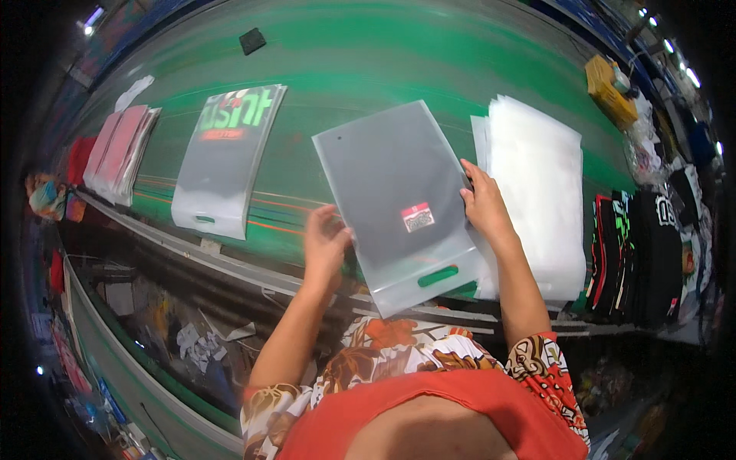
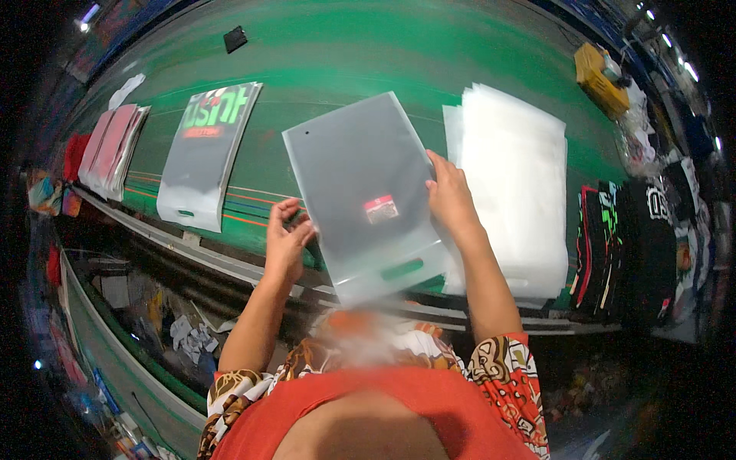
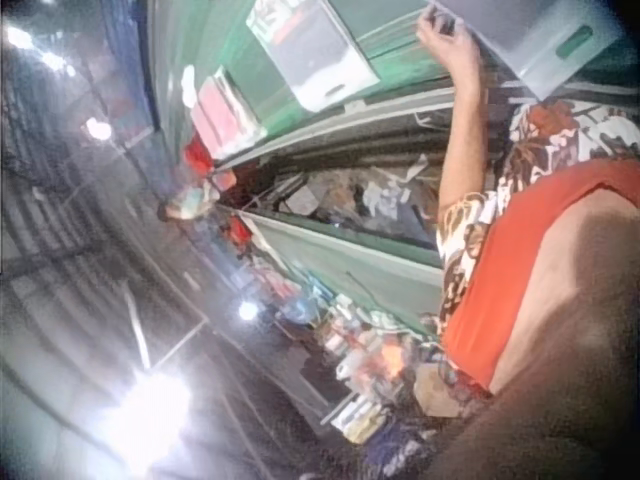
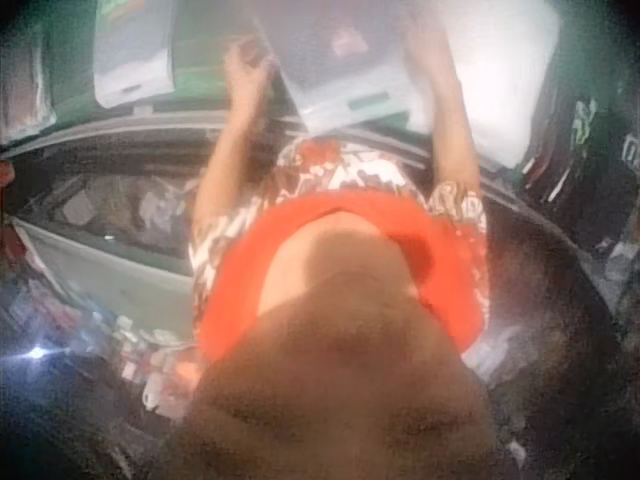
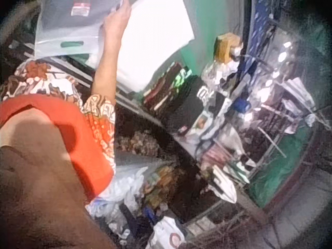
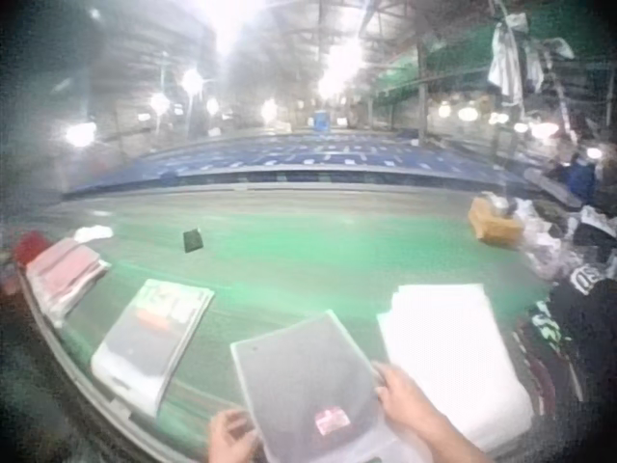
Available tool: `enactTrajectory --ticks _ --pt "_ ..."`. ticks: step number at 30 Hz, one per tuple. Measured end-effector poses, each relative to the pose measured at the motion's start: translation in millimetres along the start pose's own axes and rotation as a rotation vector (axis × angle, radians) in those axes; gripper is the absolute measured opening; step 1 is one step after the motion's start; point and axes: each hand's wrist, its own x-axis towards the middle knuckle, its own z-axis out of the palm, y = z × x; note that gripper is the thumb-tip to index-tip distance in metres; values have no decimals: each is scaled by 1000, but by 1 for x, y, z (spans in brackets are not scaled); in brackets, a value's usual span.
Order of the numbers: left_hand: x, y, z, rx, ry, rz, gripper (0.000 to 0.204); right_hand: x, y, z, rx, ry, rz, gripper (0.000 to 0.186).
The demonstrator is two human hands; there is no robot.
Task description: The person places folded black t-shirts into clear plastic bags on a green worktable, then seals each bag and sets it aside. The process is repeated for several shirts in a consistent sequence.
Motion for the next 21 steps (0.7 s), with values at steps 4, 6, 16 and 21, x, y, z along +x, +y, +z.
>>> enactTrajectory --ticks 4,6,16,21 --pt "-3 5 -1 21 -46 -156 47 18 -19 -14 244 -142 359 59" --pt "4 2 -2 74 -69 -139 48 28 -22 -22 218 -209 397 61" --pt "77 -6 2 26 101 -3 41 67 8 15 463 -200 155 43" --pt "76 11 -6 31 48 -31 41 68 -15 5 418 -251 322 51"
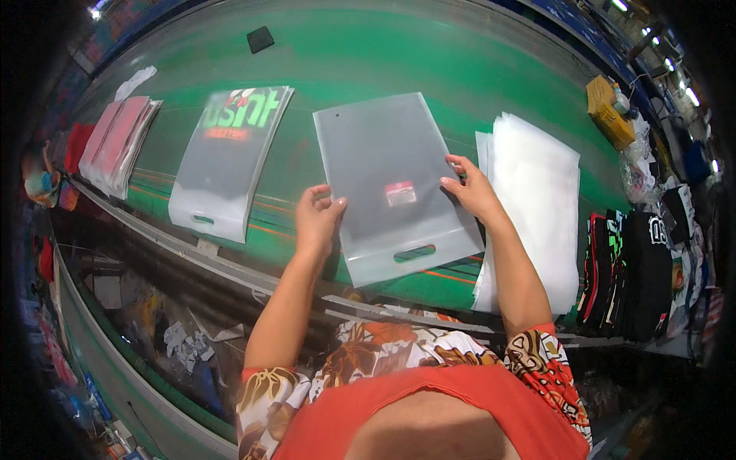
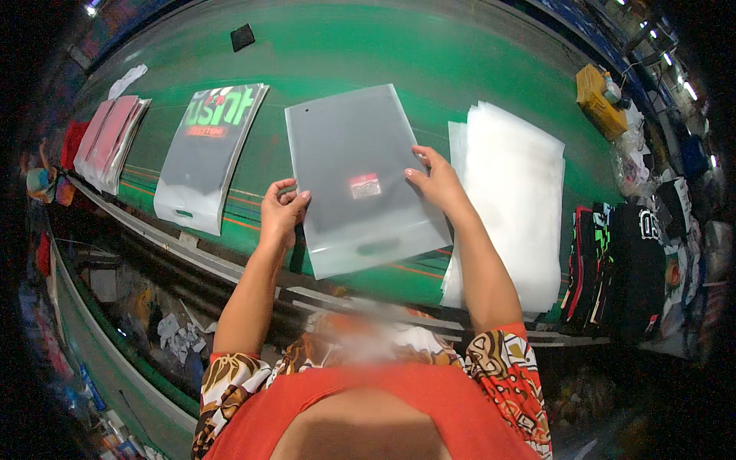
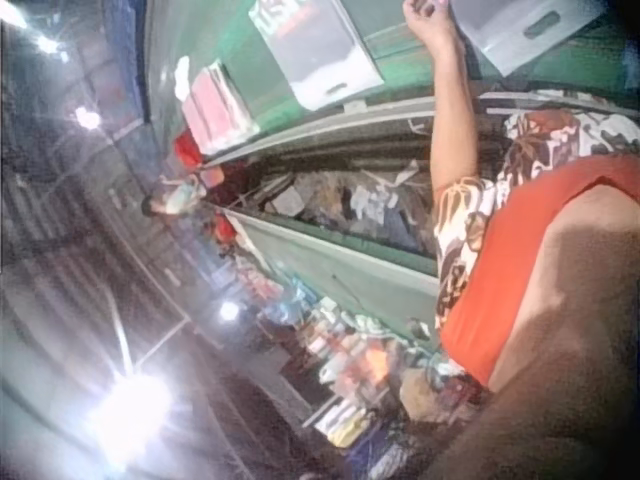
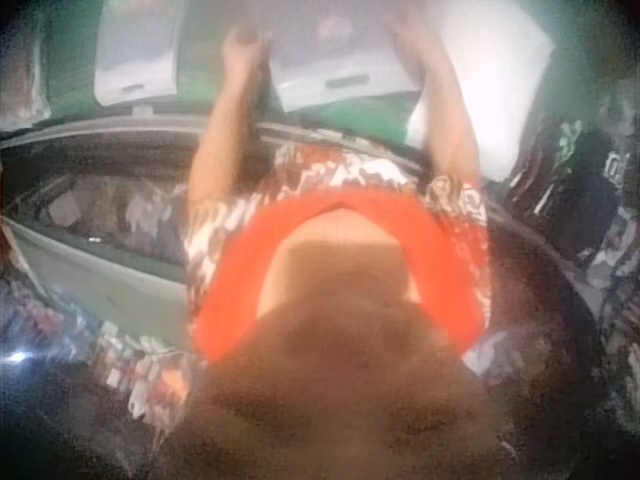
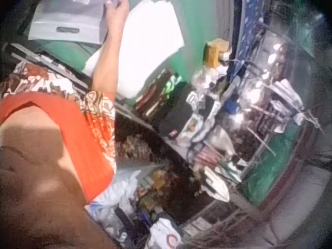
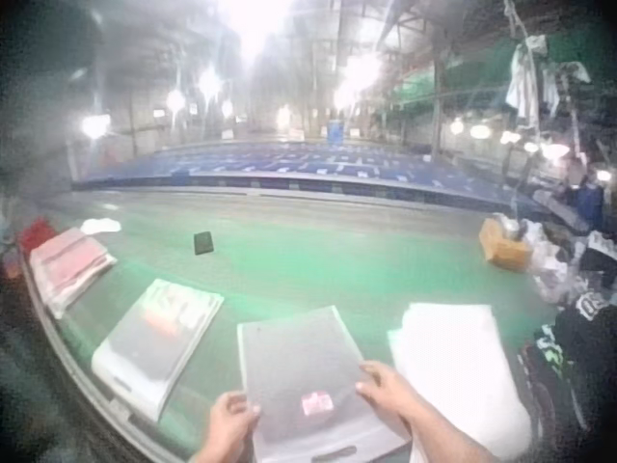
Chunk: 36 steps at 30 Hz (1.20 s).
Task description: The person places folded black t-shirts into clear plastic bags on a green worktable, then seals each bag and sets it aside. The process is repeated for several shirts in a consistent sequence.
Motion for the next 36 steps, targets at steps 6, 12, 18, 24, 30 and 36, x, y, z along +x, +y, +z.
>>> enactTrajectory --ticks 6,12,18,24,30,36 --pt "-45 -16 -29 150 -208 -113 39 -66 -10 -11 -183 -22 80 59" --pt "-41 -19 -35 225 -212 -78 37 -99 -3 17 -509 311 -142 49" --pt "-55 -15 -50 186 -260 -191 35 -162 -29 50 -115 349 -121 27" --pt "-50 -7 -50 -1 -285 -377 34 -196 -63 97 1451 -243 703 49" --pt "-54 2 -48 -132 -343 -410 34 -178 -71 157 1747 -158 588 30" --pt "-51 -8 -55 -70 -370 -415 35 -159 -91 193 1573 174 480 18"
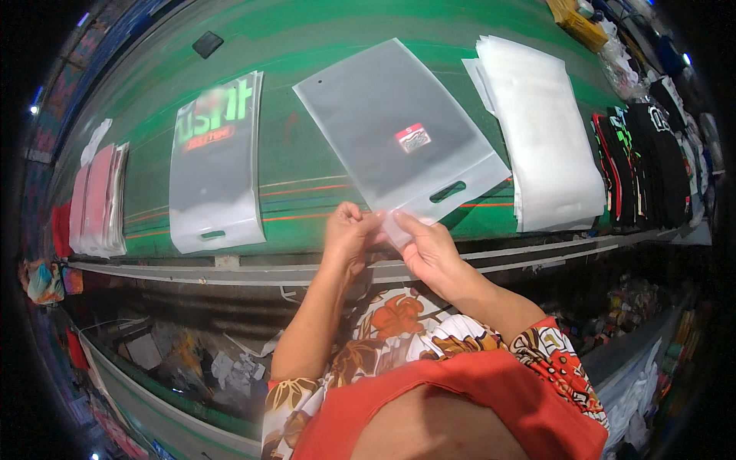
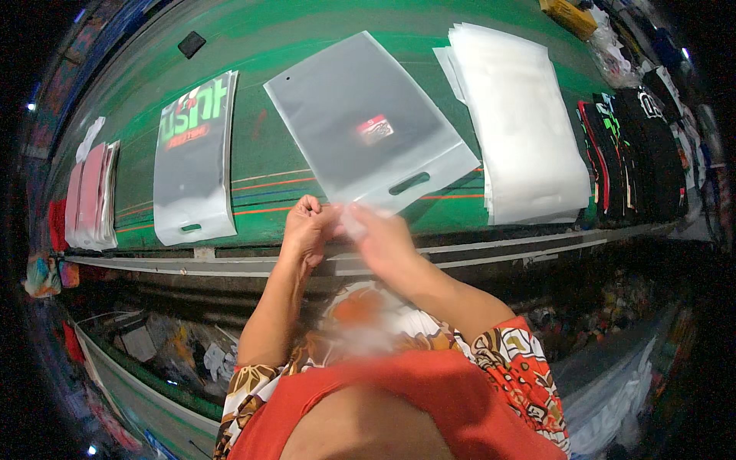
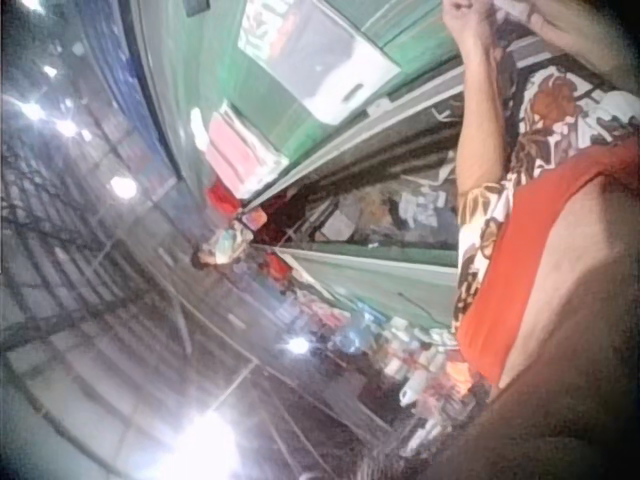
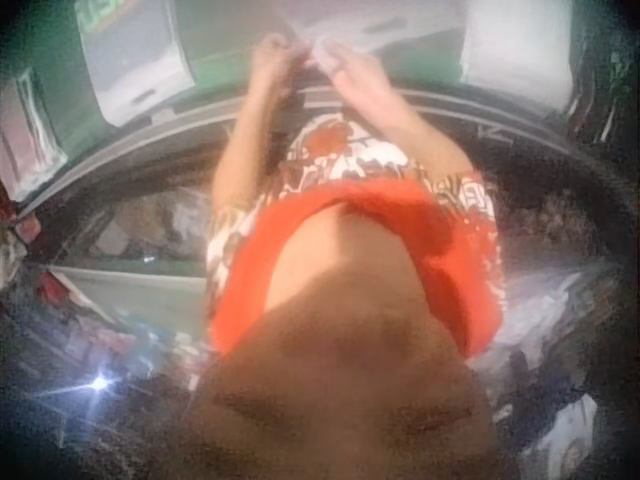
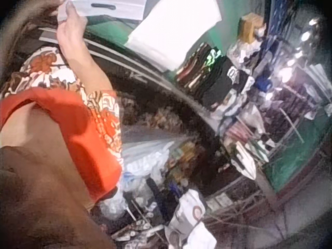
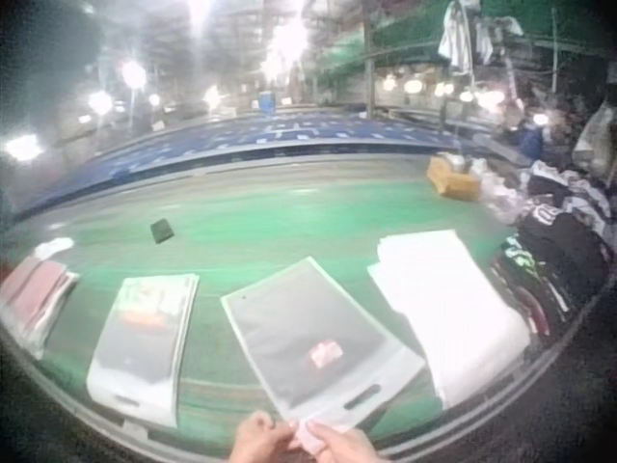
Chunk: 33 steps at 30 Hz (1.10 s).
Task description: The person places folded black t-shirts into clear plastic bags on a green worktable, then seals each bag and sets it aside. The process is repeated for several shirts in a consistent sequence.
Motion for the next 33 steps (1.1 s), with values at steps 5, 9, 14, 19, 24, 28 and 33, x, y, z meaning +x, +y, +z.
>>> enactTrajectory --ticks 5,9,14,19,24,28,33 --pt "2 -3 -2 -19 -20 -4 35 2 9 4 -62 90 -93 16" --pt "6 -7 -5 -37 -35 -6 35 6 14 -1 -139 99 -115 17" --pt "5 -7 -5 -65 -42 4 37 5 17 -4 -276 106 -146 20" --pt "-2 2 6 -28 20 37 40 4 20 -4 -471 92 -272 22" --pt "-1 -9 2 118 24 187 46 -2 12 15 -199 185 -108 22" --pt "-11 -3 13 166 66 219 47 -2 14 9 -348 180 -168 22" --pt "-3 -12 7 139 41 245 47 1 17 4 -389 183 -181 22"
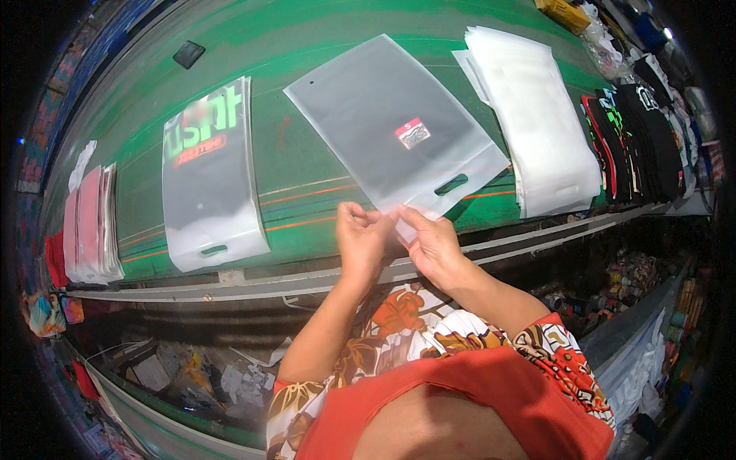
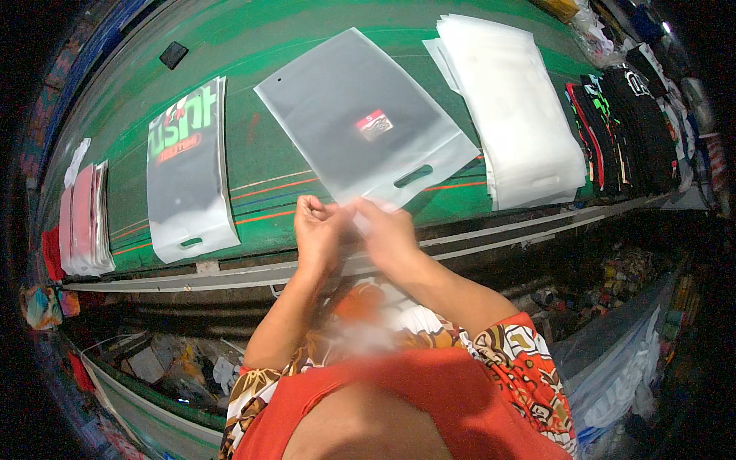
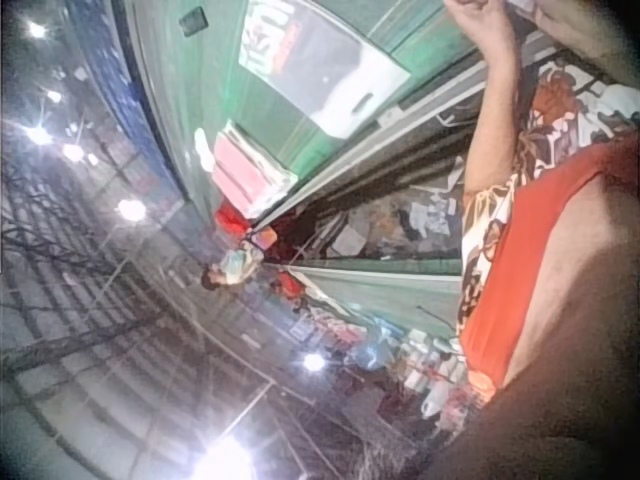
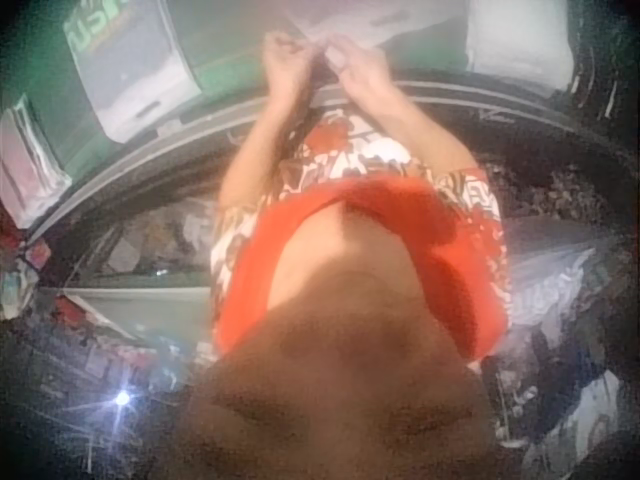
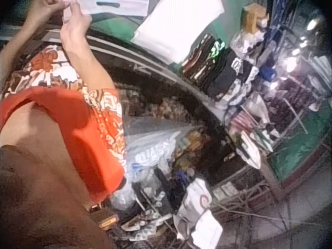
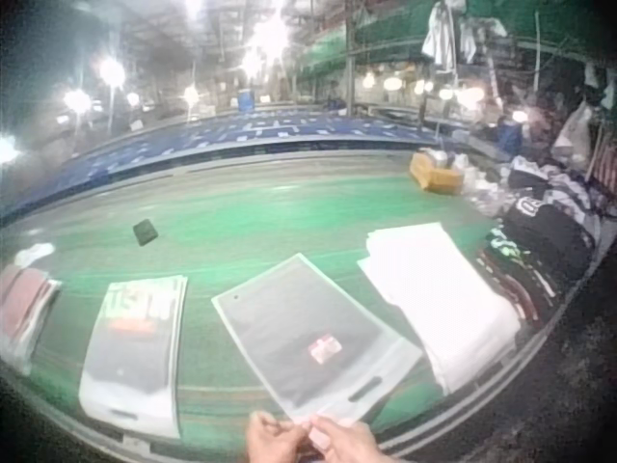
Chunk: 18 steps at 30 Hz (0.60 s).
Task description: The person places folded black t-shirts into clear plastic bags on a green worktable, then seals each bag and sets it aside. The process is repeated for several shirts in a consistent sequence.
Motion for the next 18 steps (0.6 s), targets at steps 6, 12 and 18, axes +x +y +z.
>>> enactTrajectory --ticks 6,12,18 --pt "6 -1 -8 -112 -68 -67 48 3 -4 -2 203 50 103 21" --pt "1 6 -1 -113 -28 -66 48 2 -2 -3 121 40 30 18" --pt "5 -3 -1 -83 1 -36 50 -4 -11 10 322 89 83 18"
